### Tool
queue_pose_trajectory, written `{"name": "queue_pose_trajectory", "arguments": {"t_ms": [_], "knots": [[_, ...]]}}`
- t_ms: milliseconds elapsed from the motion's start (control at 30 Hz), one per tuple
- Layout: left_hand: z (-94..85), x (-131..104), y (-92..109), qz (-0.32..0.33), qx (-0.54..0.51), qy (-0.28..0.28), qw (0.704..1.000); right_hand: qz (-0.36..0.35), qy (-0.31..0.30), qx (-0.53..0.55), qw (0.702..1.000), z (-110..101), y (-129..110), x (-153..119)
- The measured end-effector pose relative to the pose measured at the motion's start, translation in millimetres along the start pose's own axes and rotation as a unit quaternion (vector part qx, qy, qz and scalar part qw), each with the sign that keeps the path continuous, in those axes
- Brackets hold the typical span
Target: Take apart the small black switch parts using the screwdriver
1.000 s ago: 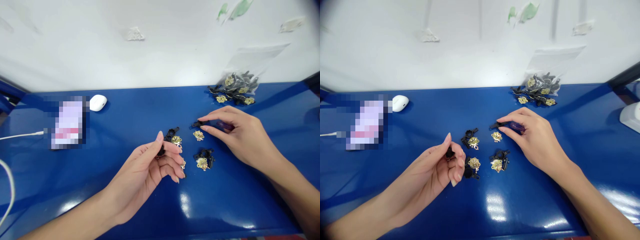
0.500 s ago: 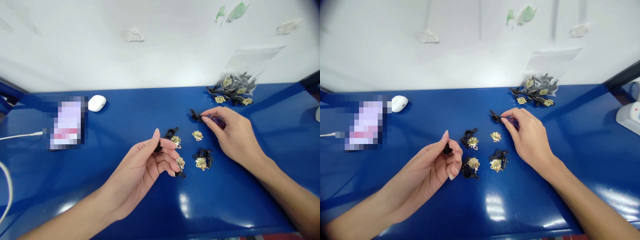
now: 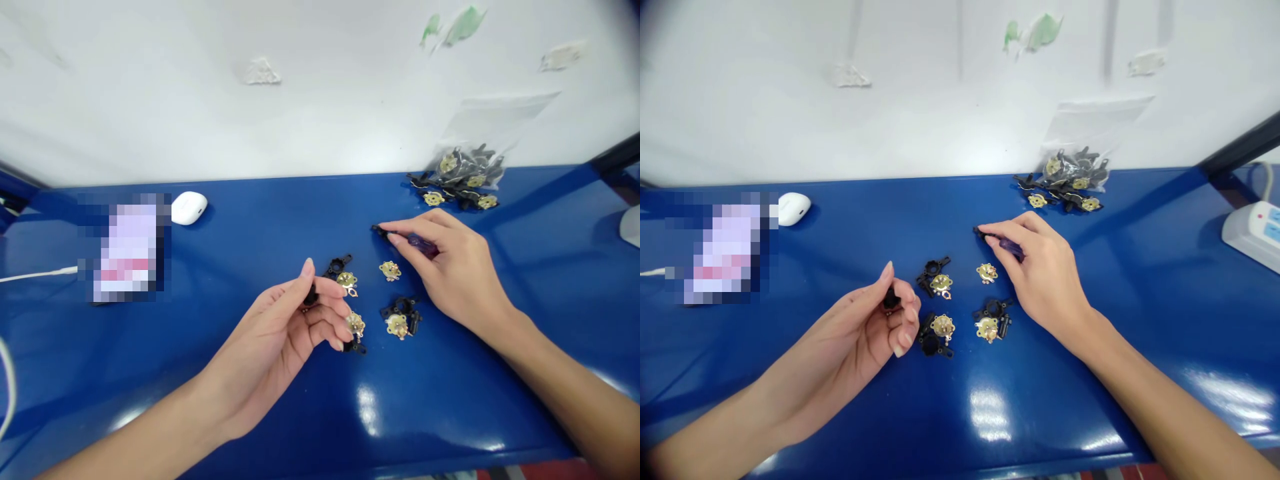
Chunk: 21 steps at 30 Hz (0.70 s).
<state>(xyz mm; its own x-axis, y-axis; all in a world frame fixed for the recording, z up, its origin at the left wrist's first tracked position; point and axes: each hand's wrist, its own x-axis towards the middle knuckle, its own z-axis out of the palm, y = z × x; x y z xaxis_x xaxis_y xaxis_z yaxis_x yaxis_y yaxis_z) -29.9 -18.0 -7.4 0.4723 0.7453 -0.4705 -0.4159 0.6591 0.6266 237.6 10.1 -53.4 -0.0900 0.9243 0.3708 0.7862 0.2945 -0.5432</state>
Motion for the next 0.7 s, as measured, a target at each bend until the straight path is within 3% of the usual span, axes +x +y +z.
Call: {"name": "queue_pose_trajectory", "arguments": {"t_ms": [167, 700], "knots": [[-0.2, -1, 1, 0.003, 0.003, 0.008, 1.0, 0.025, 0.015, -0.014, 0.999, -4, 11, 0], [-2.8, 0, 0, 0.003, 0.007, 0.008, 1.0, 0.04, -0.062, 0.006, 0.997, -20, 14, 1]]}}
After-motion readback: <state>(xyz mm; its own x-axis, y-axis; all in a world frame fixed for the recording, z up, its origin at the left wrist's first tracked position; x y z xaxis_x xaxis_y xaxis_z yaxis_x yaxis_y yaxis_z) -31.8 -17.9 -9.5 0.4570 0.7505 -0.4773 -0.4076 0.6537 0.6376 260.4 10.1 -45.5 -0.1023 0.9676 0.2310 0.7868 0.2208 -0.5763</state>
